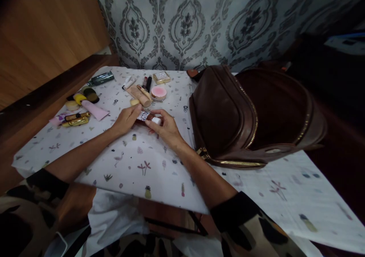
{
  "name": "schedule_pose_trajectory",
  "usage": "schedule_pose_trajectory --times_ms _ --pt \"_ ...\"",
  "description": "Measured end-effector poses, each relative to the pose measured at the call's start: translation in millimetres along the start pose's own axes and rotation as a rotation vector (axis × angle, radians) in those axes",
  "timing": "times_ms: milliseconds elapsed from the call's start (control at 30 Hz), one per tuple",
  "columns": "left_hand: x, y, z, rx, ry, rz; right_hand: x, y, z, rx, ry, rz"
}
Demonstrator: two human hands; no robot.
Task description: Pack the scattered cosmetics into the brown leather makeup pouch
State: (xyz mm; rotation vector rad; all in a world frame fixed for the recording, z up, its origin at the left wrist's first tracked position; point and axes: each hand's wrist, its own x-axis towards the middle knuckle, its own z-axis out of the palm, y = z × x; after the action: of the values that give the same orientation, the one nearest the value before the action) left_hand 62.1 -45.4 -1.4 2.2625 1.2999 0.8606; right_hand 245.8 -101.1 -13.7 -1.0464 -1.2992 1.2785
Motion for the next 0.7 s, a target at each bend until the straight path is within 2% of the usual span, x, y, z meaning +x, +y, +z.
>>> schedule_pose_trajectory --times_ms 133,400,467,600,700 --pt "0 -1 -1.0 -0.054 0.004 0.042 2 1 -2 0.005 0.06 0.025" --pt "0 -3 -2.9 -0.065 -0.061 0.035 2 -3 -3 -0.012 0.077 0.093" --pt "0 -2 -2.3 -0.049 -0.053 0.021 3 -3 -4 -0.074 0.085 0.071" --pt "2 -2 -2.5 0.004 -0.031 -0.025 5 -1 -11 -0.265 0.129 -0.068" --pt "2 -1 -3.4 0.112 -0.033 -0.07 7 2 -14 -0.329 0.137 -0.122"
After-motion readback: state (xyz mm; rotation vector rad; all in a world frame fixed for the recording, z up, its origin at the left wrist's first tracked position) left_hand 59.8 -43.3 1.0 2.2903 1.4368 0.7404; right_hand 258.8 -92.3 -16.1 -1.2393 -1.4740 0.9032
